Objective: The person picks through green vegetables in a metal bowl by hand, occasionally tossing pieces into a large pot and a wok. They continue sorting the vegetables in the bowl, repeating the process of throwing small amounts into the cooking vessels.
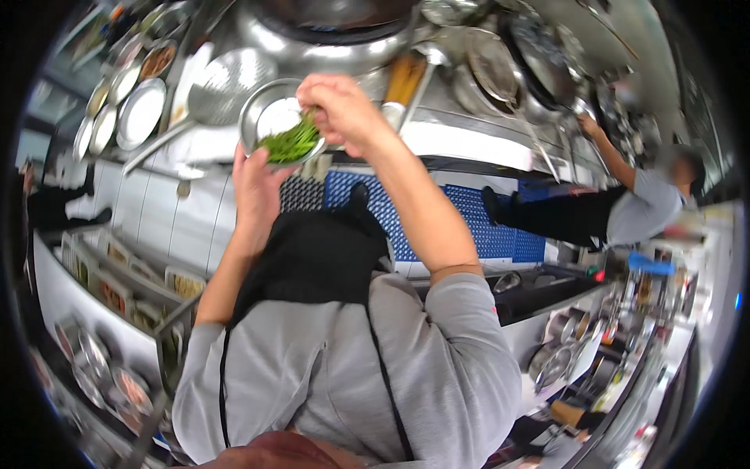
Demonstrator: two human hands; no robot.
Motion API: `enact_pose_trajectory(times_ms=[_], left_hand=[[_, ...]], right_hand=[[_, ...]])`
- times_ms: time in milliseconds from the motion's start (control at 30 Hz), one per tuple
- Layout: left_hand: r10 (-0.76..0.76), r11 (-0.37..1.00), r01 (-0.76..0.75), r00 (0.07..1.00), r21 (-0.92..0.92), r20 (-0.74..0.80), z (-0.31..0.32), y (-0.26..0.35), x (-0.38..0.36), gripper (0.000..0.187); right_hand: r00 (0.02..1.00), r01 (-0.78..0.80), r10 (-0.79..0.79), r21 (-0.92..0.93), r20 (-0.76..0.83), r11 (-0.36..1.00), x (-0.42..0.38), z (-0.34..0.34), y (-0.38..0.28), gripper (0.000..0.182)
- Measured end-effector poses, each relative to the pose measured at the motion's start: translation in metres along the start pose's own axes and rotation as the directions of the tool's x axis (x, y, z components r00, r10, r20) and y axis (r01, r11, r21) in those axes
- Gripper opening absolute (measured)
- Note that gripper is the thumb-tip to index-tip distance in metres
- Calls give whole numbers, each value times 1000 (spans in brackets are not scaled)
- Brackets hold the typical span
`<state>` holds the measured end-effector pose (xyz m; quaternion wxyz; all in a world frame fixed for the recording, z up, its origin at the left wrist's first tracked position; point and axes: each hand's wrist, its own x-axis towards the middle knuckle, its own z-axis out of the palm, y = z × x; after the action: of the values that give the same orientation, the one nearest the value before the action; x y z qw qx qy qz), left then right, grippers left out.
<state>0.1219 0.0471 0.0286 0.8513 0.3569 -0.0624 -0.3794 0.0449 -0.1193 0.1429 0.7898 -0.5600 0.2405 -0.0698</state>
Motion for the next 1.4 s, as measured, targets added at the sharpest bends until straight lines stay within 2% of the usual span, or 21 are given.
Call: enact_pose_trajectory(times_ms=[100,233,367,467,500,533,600,700,733,800,867,900,933,1000,1033,1133,1167,1267,1300,1367,1400], left_hand=[[-67,996,65,997,53,25,8,-8,5,54],[-93,994,88,993,68,77,23,-24,23,57],[-87,995,84,994,47,69,43,-39,52,61],[-35,998,33,998,53,46,58,-49,84,61],[2,999,0,999,51,-43,68,-52,94,69],[59,997,-55,996,50,-71,76,-56,104,69],[137,991,-136,984,18,-112,90,-61,121,66],[240,971,-239,959,26,-153,118,-69,134,58],[261,965,-260,950,27,-170,133,-72,136,57],[293,956,-284,922,72,-253,161,-82,139,56],[303,953,-295,907,72,-293,178,-91,137,53],[321,947,-309,894,86,-312,182,-94,137,52],[338,941,-323,881,100,-332,190,-99,136,52],[366,931,-328,841,164,-398,202,-104,135,51],[385,923,-340,825,181,-414,207,-105,135,52],[420,907,-357,795,221,-438,218,-108,140,54],[428,904,-361,785,231,-448,216,-109,140,54],[450,893,-356,734,276,-509,231,-114,151,53],[458,889,-353,711,292,-534,238,-116,154,52],[451,891,-330,735,312,-506,247,-119,162,47],[444,892,-314,749,326,-492,251,-119,166,44]], right_hand=[[998,-12,2,168,59,986,-7,-46,-7,15],[996,-3,-33,423,80,906,-1,-122,-27,10],[994,99,-106,565,-21,819,7,-217,-67,6],[973,225,-169,498,-154,838,16,-302,-116,4],[963,246,-161,466,-215,850,21,-333,-137,8],[929,347,-258,385,-264,855,32,-368,-152,14],[893,388,-251,361,-373,848,50,-431,-193,23],[833,466,-321,257,-451,847,95,-535,-248,26],[915,402,-365,331,-170,854,118,-609,-260,26],[741,504,-408,40,-534,863,166,-664,-288,25],[503,446,-508,-293,-699,846,204,-716,-316,33],[237,462,-682,-538,-692,706,222,-728,-325,40],[-41,399,-806,-749,-591,529,239,-739,-335,57],[-146,220,-849,-853,-509,474,259,-763,-356,62],[-146,240,-843,-845,-518,478,266,-765,-362,57],[-166,13,-913,-927,-372,375,304,-805,-375,49],[-90,-14,-904,-907,-418,420,315,-816,-378,56],[-53,-171,-929,-913,-366,369,355,-850,-372,52],[63,-194,-918,-907,-391,373,368,-862,-365,49],[288,-241,-856,-898,-429,368,394,-891,-348,42],[350,-286,-820,-885,-454,368,406,-911,-336,36]])
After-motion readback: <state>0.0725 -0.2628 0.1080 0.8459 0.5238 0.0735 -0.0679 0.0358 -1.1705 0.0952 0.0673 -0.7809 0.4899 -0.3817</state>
